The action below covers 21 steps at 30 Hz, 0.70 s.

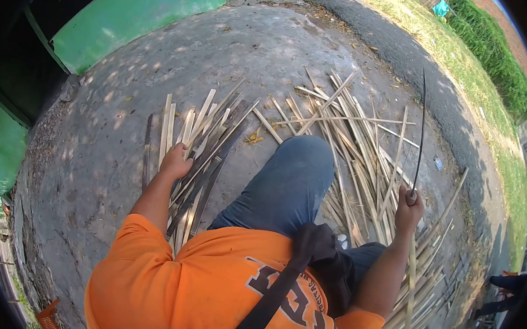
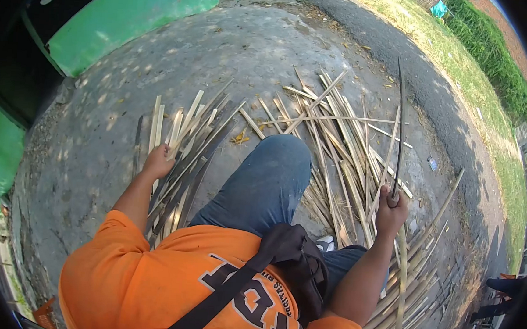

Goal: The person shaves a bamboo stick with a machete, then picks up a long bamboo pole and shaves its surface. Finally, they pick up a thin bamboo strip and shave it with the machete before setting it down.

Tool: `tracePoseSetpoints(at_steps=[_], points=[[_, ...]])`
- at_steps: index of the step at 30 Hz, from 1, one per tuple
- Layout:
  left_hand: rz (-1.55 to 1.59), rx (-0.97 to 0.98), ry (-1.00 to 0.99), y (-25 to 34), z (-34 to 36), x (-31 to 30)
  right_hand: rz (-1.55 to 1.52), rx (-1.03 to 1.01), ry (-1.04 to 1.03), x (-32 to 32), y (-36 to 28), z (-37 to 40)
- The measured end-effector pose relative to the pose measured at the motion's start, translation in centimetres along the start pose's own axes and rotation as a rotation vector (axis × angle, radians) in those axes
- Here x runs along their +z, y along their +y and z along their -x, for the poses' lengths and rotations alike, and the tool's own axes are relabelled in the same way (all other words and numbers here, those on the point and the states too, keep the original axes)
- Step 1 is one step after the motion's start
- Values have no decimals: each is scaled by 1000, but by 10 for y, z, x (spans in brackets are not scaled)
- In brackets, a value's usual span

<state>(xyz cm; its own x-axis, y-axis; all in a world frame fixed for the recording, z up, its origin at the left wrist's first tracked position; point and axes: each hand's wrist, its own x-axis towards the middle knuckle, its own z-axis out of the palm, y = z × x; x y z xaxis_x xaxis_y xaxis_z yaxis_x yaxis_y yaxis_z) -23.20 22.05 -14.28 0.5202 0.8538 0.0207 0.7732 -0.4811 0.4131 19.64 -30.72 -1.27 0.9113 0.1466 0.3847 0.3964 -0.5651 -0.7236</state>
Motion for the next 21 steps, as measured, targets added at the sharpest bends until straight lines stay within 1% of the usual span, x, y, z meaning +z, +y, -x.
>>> tracePoseSetpoints(at_steps=[2,3,4,6,7,9,10,12,14,15,16,18,19,20,21], points=[[168,-170,-217,-18,4,20,43,-2,-36,0,-4,-6],[215,-190,-211,-36,9,38,91,-29,-27,1,-1,-10],[260,-208,-206,-57,16,59,73,-24,-26,2,-1,-13],[297,-315,-244,-103,37,93,37,-11,-14,-2,-5,-21],[306,-355,-271,-119,49,105,57,-72,-10,-10,-17,-24],[319,-558,-404,-94,77,80,30,-45,-48,-24,-17,-36],[247,-547,-532,-107,83,88,18,-28,-65,-31,-14,-41],[98,-520,-781,-152,79,109,148,15,-127,-43,-1,-48],[-79,-197,-953,-174,68,138,224,29,-171,-50,8,-49],[-58,-200,-948,-165,66,141,323,91,-180,-49,8,-44],[-36,-203,-942,-157,64,144,346,115,-225,-49,16,-41],[207,-536,-747,-66,54,119,385,163,-320,-43,35,-32],[225,-503,-713,-46,47,123,397,238,-376,-43,38,-30],[243,-469,-681,-32,40,126,419,238,-394,-44,37,-27],[237,-428,-716,-25,30,133,444,236,-407,-45,32,-25]])
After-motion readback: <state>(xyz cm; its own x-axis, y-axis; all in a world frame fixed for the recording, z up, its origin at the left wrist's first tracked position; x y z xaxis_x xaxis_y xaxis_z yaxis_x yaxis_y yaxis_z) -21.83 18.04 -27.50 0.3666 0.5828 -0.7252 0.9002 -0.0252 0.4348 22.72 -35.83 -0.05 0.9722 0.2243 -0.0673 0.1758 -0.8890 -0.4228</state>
